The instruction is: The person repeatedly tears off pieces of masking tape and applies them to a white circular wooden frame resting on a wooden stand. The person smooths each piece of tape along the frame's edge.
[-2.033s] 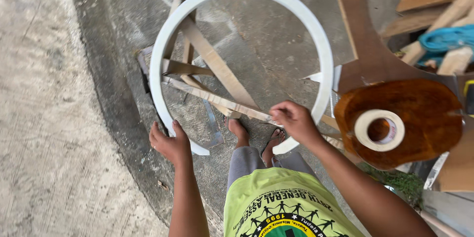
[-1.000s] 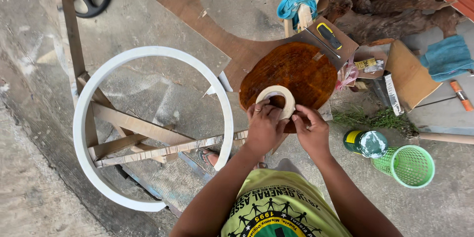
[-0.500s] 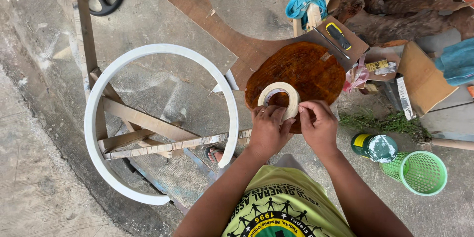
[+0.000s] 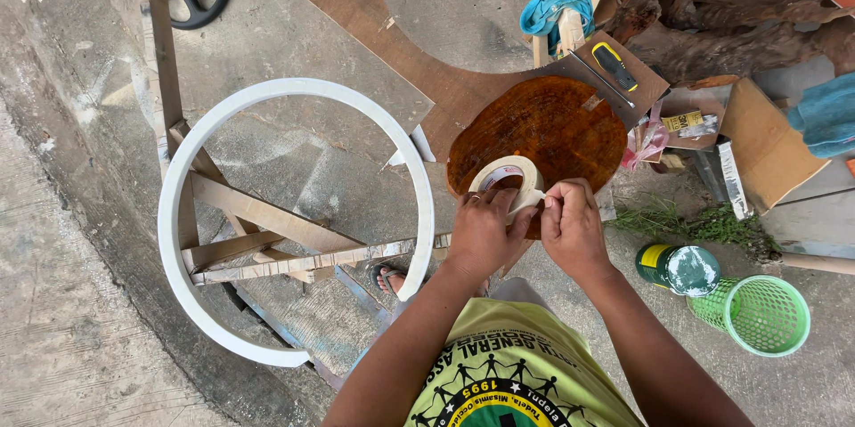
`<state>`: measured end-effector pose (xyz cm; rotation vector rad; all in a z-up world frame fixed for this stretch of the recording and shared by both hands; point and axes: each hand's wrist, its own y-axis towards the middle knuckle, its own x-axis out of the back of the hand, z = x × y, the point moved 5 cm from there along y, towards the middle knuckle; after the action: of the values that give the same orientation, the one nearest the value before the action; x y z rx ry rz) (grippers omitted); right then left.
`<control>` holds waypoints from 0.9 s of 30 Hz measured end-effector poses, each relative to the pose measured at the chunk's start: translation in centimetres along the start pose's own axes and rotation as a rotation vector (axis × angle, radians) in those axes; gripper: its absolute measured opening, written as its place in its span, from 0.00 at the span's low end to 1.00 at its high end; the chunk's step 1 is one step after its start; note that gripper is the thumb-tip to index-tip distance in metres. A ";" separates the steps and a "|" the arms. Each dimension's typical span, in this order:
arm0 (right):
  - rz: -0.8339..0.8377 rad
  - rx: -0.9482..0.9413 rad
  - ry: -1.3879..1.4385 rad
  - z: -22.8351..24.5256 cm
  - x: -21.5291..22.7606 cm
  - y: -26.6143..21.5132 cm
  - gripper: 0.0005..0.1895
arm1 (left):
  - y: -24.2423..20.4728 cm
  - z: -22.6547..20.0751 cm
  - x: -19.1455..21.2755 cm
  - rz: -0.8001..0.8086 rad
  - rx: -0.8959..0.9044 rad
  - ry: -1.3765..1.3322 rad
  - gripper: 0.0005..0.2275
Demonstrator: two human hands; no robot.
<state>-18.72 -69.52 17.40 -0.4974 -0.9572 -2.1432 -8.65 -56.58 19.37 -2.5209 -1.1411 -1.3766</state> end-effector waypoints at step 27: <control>-0.161 -0.154 0.366 5.3 2.2 2.4 0.07 | 0.2 0.6 2.5 0.130 0.126 -0.091 0.24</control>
<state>-18.05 -67.58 23.32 -0.0932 -0.6488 -2.3570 -7.29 -55.02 20.91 -2.5400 -1.0226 -1.1342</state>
